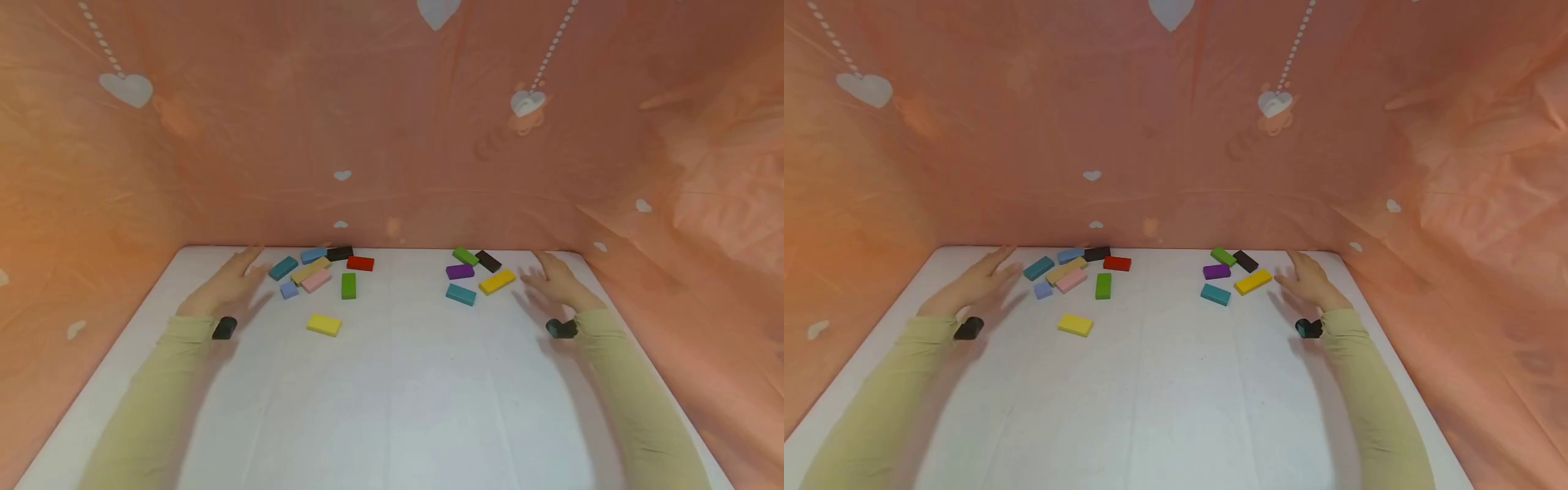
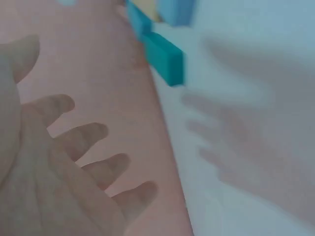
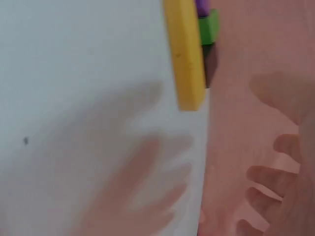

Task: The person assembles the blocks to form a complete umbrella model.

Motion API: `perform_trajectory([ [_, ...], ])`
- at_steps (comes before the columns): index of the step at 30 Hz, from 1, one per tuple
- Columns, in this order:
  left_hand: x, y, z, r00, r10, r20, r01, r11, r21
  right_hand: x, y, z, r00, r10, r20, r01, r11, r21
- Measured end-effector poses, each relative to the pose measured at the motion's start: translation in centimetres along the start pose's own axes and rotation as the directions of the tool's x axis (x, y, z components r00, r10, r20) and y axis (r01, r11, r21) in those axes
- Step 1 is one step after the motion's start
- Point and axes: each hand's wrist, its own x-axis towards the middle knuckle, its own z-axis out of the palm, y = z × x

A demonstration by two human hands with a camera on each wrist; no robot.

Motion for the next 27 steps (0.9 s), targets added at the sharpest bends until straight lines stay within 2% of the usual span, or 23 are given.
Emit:
perform_trajectory([
  [2,0.2,0.4,-0.5,1.000,0.001,0.013,0.000,0.998,-0.062,0.0,-0.1,-0.4,1.000,0.007,0.000,-0.007,0.998,0.066],
  [7,0.5,1.4,-1.4,1.000,-0.003,0.023,0.006,0.989,-0.146,-0.1,-0.6,-1.0,0.995,0.097,0.032,-0.101,0.983,0.156],
  [11,0.4,1.9,-1.5,0.999,0.037,0.025,-0.029,0.966,-0.257,-0.1,-1.1,-1.2,0.991,0.129,0.032,-0.133,0.956,0.262],
  [13,0.4,2.1,-1.5,0.998,0.058,0.029,-0.046,0.948,-0.315,-0.1,-1.4,-1.3,0.991,0.132,0.022,-0.132,0.940,0.315],
  [17,0.6,2.6,-1.4,0.993,0.110,0.047,-0.077,0.892,-0.446,-0.1,-2.2,-1.6,0.992,0.127,0.003,-0.119,0.919,0.377],
  [21,0.9,3.4,-1.0,0.986,0.147,0.079,-0.083,0.843,-0.532,-0.2,-3.2,-1.8,0.994,0.113,0.008,-0.105,0.889,0.445],
  [27,1.3,4.5,0.4,0.981,0.157,0.116,-0.048,0.770,-0.636,0.0,-4.9,-1.3,0.995,0.089,0.037,-0.094,0.818,0.568],
])
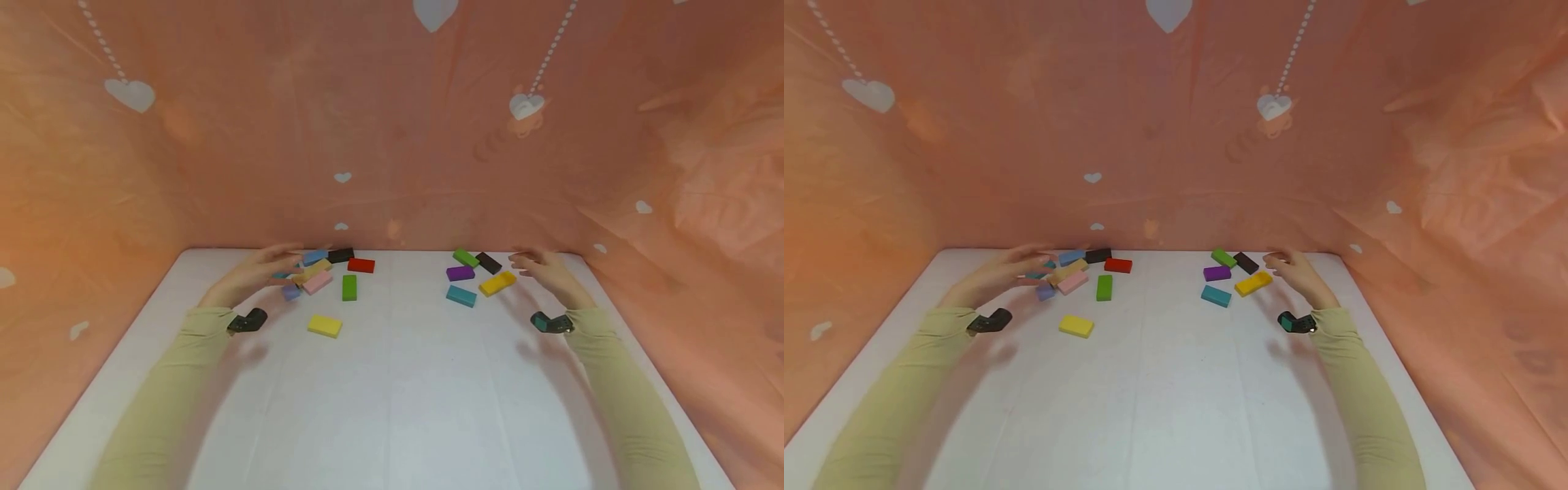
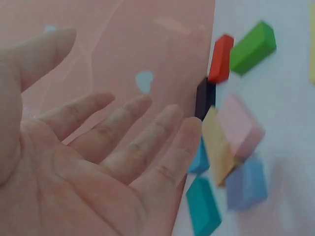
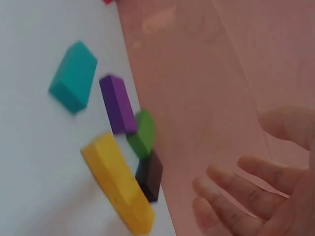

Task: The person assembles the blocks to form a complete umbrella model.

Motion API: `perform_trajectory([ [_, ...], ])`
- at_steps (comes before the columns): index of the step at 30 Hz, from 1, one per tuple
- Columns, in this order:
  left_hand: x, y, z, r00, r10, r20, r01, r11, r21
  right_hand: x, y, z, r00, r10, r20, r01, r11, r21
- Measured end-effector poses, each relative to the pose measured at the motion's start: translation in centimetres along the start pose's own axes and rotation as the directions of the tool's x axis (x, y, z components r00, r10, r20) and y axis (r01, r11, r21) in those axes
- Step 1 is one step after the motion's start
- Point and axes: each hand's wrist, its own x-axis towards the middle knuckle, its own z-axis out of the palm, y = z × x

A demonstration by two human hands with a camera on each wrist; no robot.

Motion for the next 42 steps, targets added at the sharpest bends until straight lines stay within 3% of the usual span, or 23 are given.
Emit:
perform_trajectory([
  [5,0.7,-0.3,1.9,1.000,-0.021,0.002,0.021,0.998,-0.058,0.6,-0.2,1.5,0.999,-0.026,0.044,0.021,0.994,0.106],
  [9,1.5,-0.7,3.3,1.000,-0.021,-0.003,0.021,0.997,-0.073,0.8,-0.2,2.7,0.996,-0.034,0.078,0.027,0.995,0.098],
  [14,2.5,-1.3,4.9,0.996,-0.089,0.009,0.090,0.993,-0.072,0.9,0.0,4.3,0.992,-0.011,0.124,0.004,0.998,0.056],
  [18,3.7,-3.7,5.3,0.996,-0.078,0.051,0.084,0.989,-0.121,1.3,0.2,5.2,0.985,-0.041,0.168,0.035,0.999,0.039],
  [21,4.4,-5.0,5.7,0.992,-0.109,0.060,0.117,0.980,-0.162,1.3,0.3,5.7,0.982,-0.031,0.184,0.022,0.998,0.053],
  [26,4.8,-4.3,7.0,0.973,-0.230,0.028,0.231,0.951,-0.204,1.4,0.6,6.6,0.979,-0.023,0.203,0.007,0.997,0.079],
  [32,4.6,-2.5,8.3,0.977,-0.213,-0.012,0.204,0.949,-0.241,1.7,1.0,7.3,0.982,-0.093,0.163,0.095,0.996,-0.001],
  [35,4.7,-2.1,8.5,0.972,-0.229,-0.044,0.213,0.949,-0.231,1.7,1.0,7.5,0.983,-0.104,0.154,0.112,0.993,-0.041],
  [42,5.8,-2.4,7.9,0.962,-0.242,-0.124,0.245,0.970,0.003,1.8,1.0,7.8,0.984,-0.079,0.159,0.087,0.995,-0.040],
])
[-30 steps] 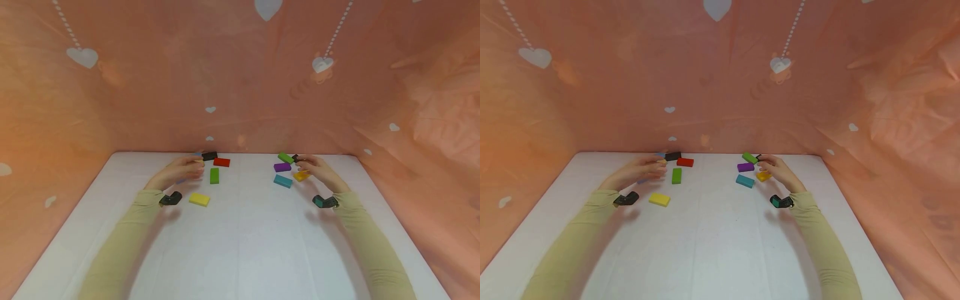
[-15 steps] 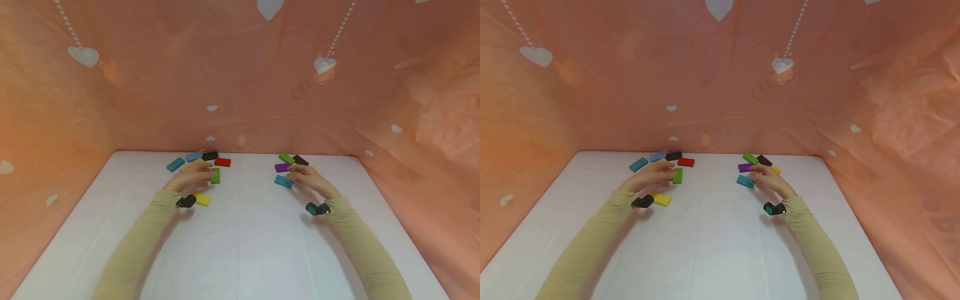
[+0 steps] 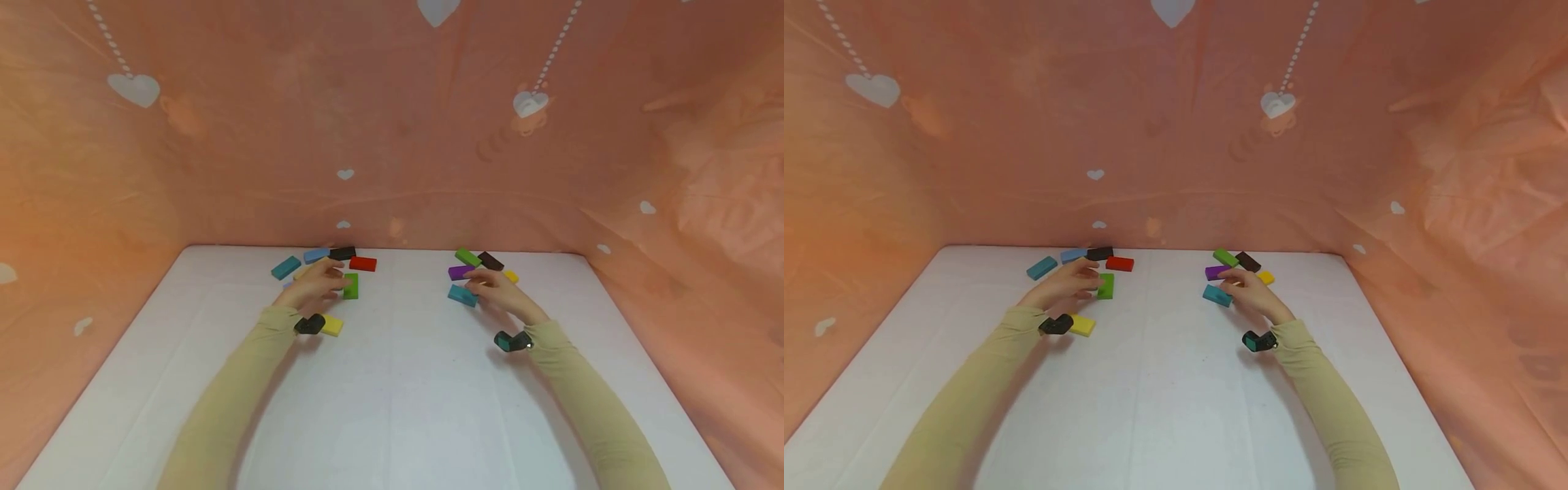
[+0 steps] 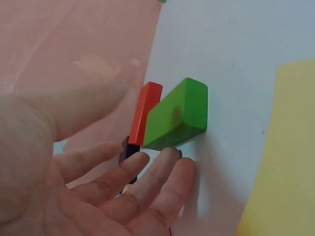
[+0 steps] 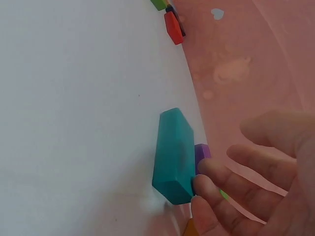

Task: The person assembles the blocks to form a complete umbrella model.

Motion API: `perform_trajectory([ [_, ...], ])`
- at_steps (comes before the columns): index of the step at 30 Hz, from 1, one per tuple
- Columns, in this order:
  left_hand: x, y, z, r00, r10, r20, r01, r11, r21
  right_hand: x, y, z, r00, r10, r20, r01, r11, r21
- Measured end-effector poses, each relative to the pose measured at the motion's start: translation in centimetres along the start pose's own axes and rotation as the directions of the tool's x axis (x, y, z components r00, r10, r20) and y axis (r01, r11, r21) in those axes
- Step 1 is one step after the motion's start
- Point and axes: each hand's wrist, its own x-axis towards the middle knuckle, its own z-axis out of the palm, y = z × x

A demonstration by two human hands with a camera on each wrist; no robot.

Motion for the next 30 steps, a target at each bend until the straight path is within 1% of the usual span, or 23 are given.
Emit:
perform_trajectory([
  [2,0.4,-0.1,-0.2,1.000,0.005,-0.012,-0.004,0.998,0.062,0.1,0.1,0.0,1.000,-0.010,0.005,0.009,1.000,0.007],
  [4,0.8,-0.2,-0.2,1.000,0.006,-0.010,-0.005,0.995,0.098,0.3,0.3,0.0,1.000,-0.022,0.006,0.022,1.000,0.000],
  [9,1.6,-0.6,-0.2,1.000,-0.004,-0.024,0.008,0.989,0.150,0.8,0.8,0.1,0.998,-0.065,0.009,0.065,0.996,-0.059],
  [12,2.0,-0.7,-0.1,0.999,0.011,-0.031,-0.006,0.985,0.173,1.0,1.0,0.2,0.998,-0.054,0.015,0.055,0.994,-0.092],
  [15,2.2,-0.7,0.1,0.998,0.053,-0.035,-0.045,0.978,0.206,1.1,1.0,0.3,0.999,-0.030,0.017,0.032,0.991,-0.127],
  [19,2.4,-0.8,0.4,0.996,0.077,-0.046,-0.068,0.982,0.176,1.3,0.7,0.5,1.000,-0.021,0.016,0.023,0.987,-0.156],
  [21,2.4,-0.8,0.5,0.996,0.072,-0.055,-0.064,0.987,0.146,1.5,0.7,0.7,1.000,-0.026,0.015,0.028,0.985,-0.169],
  [23,2.4,-0.8,0.5,0.995,0.078,-0.063,-0.067,0.986,0.155,1.7,0.7,0.8,0.999,-0.034,0.017,0.036,0.984,-0.176],
  [25,2.4,-0.7,0.5,0.994,0.080,-0.069,-0.066,0.981,0.185,1.8,0.8,0.9,0.999,-0.047,0.017,0.050,0.982,-0.183],
  [28,2.2,-0.6,0.5,0.995,0.081,-0.061,-0.066,0.973,0.222,1.9,0.7,1.0,0.998,-0.059,0.013,0.060,0.980,-0.188],
  [30,2.1,-0.5,0.6,0.995,0.080,-0.055,-0.066,0.971,0.229,1.9,0.7,1.1,0.998,-0.062,0.012,0.064,0.980,-0.191],
])
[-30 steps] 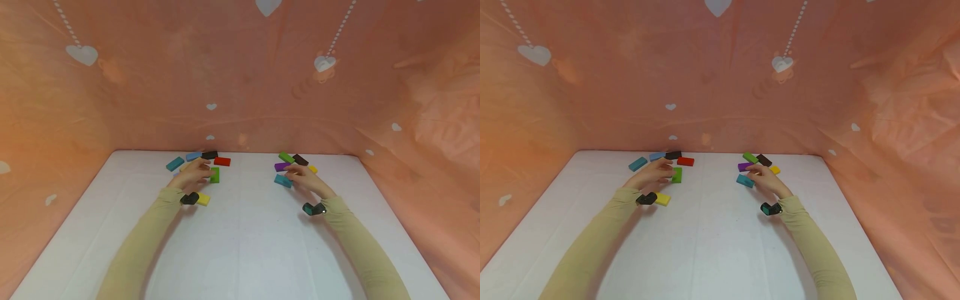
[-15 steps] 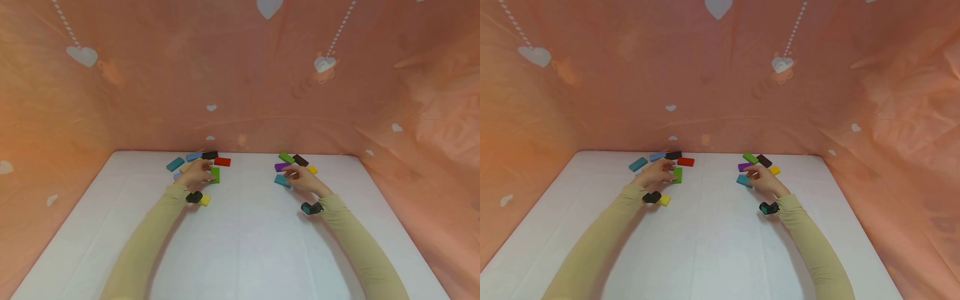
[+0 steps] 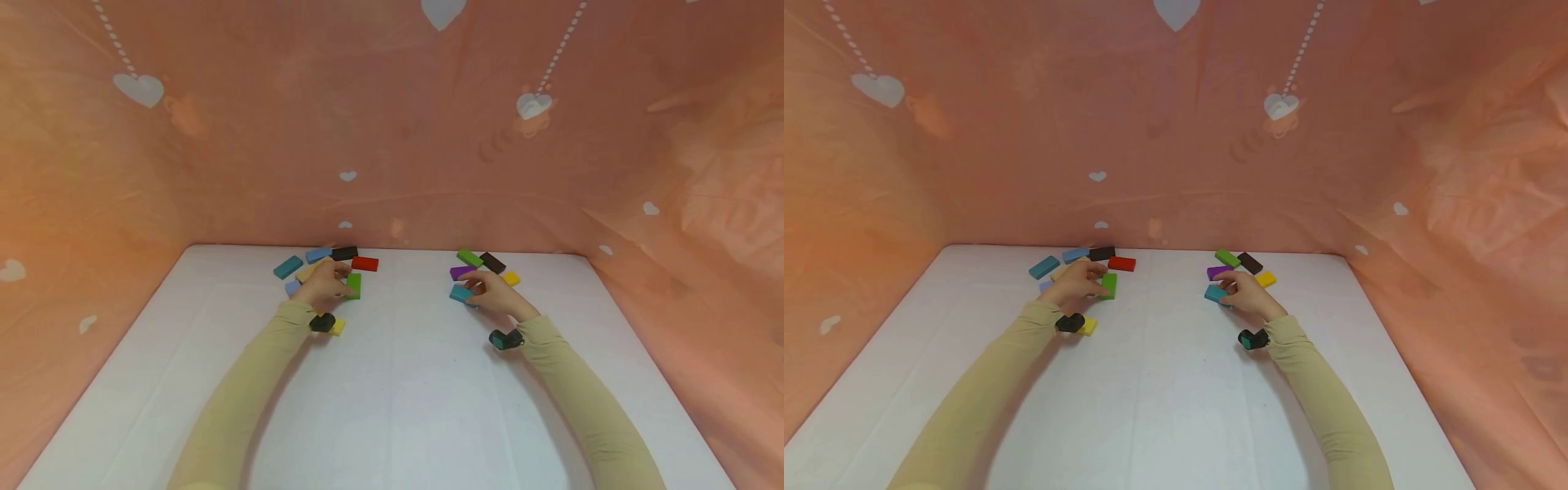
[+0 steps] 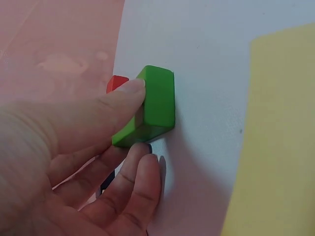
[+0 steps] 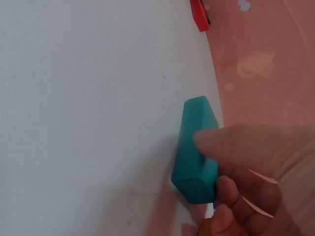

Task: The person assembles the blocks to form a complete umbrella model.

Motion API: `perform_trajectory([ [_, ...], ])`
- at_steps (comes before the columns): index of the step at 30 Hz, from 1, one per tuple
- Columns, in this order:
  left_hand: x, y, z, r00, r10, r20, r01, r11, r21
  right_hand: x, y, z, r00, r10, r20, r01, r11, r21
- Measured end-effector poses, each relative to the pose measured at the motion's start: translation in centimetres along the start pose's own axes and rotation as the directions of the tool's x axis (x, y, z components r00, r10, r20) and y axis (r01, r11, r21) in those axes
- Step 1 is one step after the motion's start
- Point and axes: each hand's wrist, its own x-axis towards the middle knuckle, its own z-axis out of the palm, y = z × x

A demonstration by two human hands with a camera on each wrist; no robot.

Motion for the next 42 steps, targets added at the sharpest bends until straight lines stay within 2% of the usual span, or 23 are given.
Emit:
perform_trajectory([
  [6,0.05,0.06,0.27,1.000,0.029,0.000,-0.029,0.999,0.022,-0.11,0.28,0.00,1.000,0.013,0.000,-0.013,1.000,-0.011],
  [13,0.28,-0.19,0.42,1.000,0.019,0.002,-0.019,1.000,-0.010,-0.19,0.37,0.01,1.000,0.017,-0.009,-0.017,1.000,-0.012],
  [18,0.30,-0.35,0.46,0.999,0.054,0.002,-0.054,0.999,-0.006,-0.25,0.12,-0.09,1.000,0.017,-0.010,-0.017,1.000,-0.012],
  [24,0.26,-0.01,0.56,0.999,0.033,-0.026,-0.033,0.999,-0.007,-0.18,0.14,-0.11,1.000,0.011,-0.008,-0.011,1.000,-0.014],
  [30,0.25,0.39,0.62,0.996,0.087,-0.027,-0.086,0.996,0.016,-0.09,0.07,-0.19,1.000,0.011,-0.006,-0.011,1.000,-0.004],
  [42,0.01,0.04,0.93,0.992,0.124,-0.040,-0.123,0.992,0.019,0.07,-0.09,-0.01,1.000,0.007,0.003,-0.006,1.000,-0.013],
])
